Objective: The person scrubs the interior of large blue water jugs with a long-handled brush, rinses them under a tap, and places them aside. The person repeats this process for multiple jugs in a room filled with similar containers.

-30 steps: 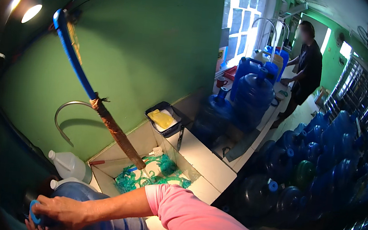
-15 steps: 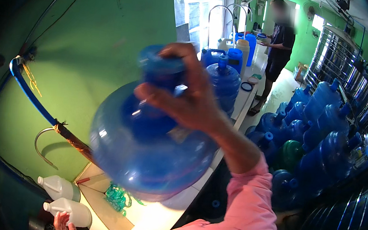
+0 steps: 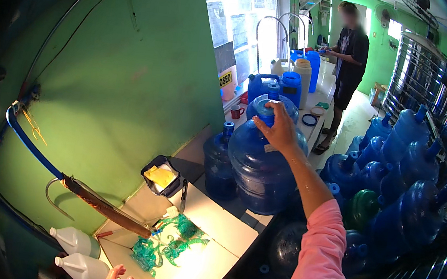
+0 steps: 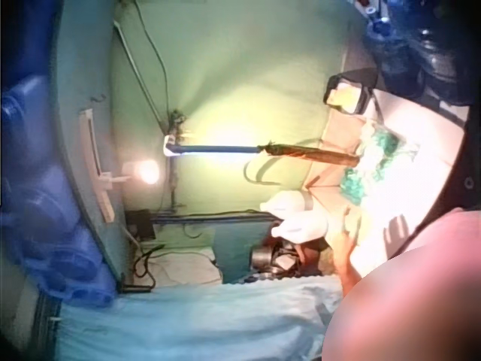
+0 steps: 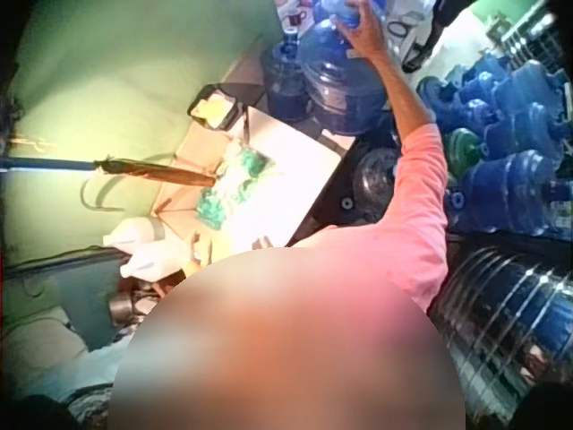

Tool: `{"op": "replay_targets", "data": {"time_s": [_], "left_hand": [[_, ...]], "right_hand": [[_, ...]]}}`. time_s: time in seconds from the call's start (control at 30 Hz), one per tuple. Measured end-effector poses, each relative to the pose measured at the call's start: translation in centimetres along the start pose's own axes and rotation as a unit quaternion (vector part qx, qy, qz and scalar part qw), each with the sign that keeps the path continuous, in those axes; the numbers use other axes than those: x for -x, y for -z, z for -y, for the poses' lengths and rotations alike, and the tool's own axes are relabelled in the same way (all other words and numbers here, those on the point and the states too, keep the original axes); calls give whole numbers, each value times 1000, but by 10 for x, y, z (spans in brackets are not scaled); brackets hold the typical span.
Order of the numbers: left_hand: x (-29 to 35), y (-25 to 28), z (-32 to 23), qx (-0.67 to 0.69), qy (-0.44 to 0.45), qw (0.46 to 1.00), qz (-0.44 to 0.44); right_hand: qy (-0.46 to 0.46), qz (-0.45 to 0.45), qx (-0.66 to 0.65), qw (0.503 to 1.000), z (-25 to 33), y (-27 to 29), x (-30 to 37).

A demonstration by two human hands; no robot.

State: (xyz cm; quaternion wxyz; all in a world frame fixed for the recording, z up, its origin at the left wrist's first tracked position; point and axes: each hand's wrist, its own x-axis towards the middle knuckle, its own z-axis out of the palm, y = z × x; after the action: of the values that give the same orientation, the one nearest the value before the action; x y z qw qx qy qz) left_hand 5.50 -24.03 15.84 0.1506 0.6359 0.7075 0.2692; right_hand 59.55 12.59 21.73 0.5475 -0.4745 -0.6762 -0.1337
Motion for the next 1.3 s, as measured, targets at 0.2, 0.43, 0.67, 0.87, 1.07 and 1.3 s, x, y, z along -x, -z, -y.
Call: {"op": "replay_targets", "data": {"time_s": [0.2, 0.43, 0.67, 0.87, 1.07, 1.3], "left_hand": [[3, -26, 1, 0, 40, 994, 100], [-26, -43, -14, -21, -100, 987, 122], [-50, -71, -22, 26, -96, 978, 182], [-64, -84, -11, 23, -73, 971, 226], [-79, -105, -23, 96, -27, 957, 272], [-80, -124, -55, 30, -89, 958, 272]], "right_hand": [[-60, -44, 3, 997, -37, -77, 37], [-190, 112, 26, 975, -17, -109, 42], [-167, 419, 73, 890, -11, -15, 104], [-376, 489, 165, 770, -45, 197, 187], [-543, 310, 138, 768, -6, 306, 253], [-470, 380, 222, 765, 39, 158, 360]]}}
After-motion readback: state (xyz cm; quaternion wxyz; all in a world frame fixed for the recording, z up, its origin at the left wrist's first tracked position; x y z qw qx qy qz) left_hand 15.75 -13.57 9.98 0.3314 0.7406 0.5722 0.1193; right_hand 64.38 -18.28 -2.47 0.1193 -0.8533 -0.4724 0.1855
